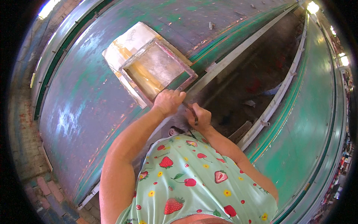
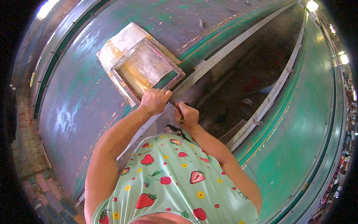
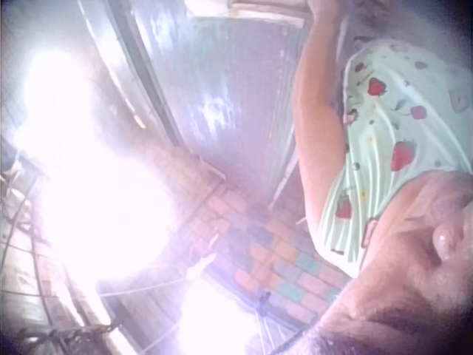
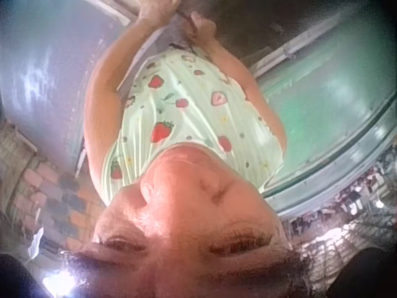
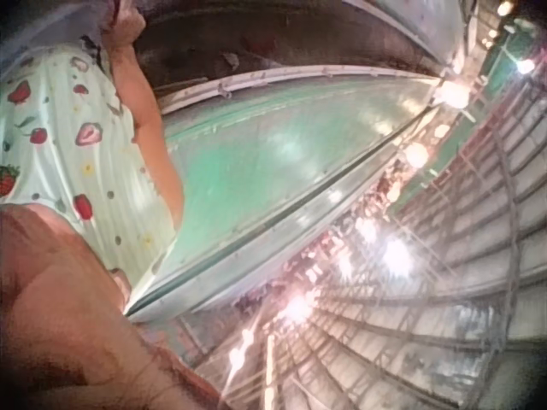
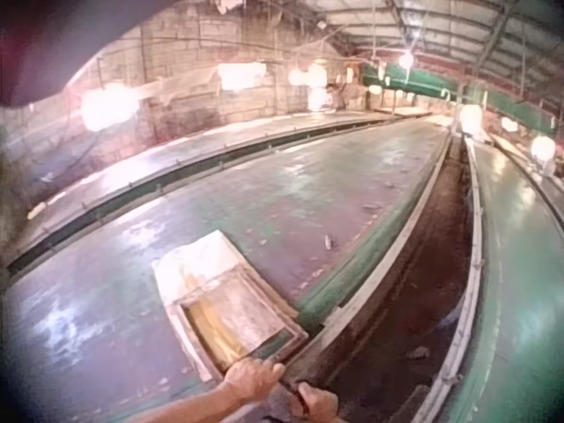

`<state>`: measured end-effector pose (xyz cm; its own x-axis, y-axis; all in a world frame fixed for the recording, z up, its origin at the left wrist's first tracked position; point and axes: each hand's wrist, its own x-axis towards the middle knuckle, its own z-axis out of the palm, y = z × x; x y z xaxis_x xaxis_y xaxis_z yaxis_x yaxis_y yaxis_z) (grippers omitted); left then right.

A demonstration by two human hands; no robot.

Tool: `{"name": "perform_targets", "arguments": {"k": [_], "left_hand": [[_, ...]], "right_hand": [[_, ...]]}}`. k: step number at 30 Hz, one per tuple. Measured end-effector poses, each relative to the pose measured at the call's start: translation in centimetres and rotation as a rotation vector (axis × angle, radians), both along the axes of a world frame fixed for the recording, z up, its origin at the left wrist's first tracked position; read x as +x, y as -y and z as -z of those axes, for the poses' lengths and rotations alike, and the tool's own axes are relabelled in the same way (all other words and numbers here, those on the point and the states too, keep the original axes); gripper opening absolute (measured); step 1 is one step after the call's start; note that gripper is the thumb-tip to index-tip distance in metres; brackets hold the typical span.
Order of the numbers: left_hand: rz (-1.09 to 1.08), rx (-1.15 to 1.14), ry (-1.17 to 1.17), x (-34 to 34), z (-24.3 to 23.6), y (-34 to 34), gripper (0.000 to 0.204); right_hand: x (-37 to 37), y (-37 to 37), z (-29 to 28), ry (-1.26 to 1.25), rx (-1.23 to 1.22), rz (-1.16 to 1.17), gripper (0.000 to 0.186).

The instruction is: The person stands on a moving conveyor belt and uses a small metal scraper to remove debris from a wooden frame resting on the belt. They repeatedly scrape the frame's edges and surface, occasionally lifting and repositioning it.

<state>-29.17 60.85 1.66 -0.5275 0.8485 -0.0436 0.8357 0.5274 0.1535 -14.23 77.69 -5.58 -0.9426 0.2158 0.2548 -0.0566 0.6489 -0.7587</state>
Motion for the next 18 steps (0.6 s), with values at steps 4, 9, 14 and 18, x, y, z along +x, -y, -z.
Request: {"name": "perform_targets", "arguments": {"k": [4,9,14,18], "left_hand": [[0.012,-0.018,0.018,-0.1,0.3,0.0,0.015],[-0.016,-0.043,0.041,-0.1,0.1,-0.3,0.017],[-0.026,-0.051,0.023,0.1,0.1,-0.3,0.021],[-0.029,-0.028,0.031,0.2,0.4,-0.2,0.021]], "right_hand": [[0.0,0.5,3.1,0.067,-0.335,0.046,0.013],[-1.3,0.7,4.5,0.205,-0.838,0.067,0.02],[-0.9,-1.1,2.3,0.617,-1.444,0.073,0.017],[-0.4,-0.9,2.3,0.734,-1.856,0.059,0.025]]}}
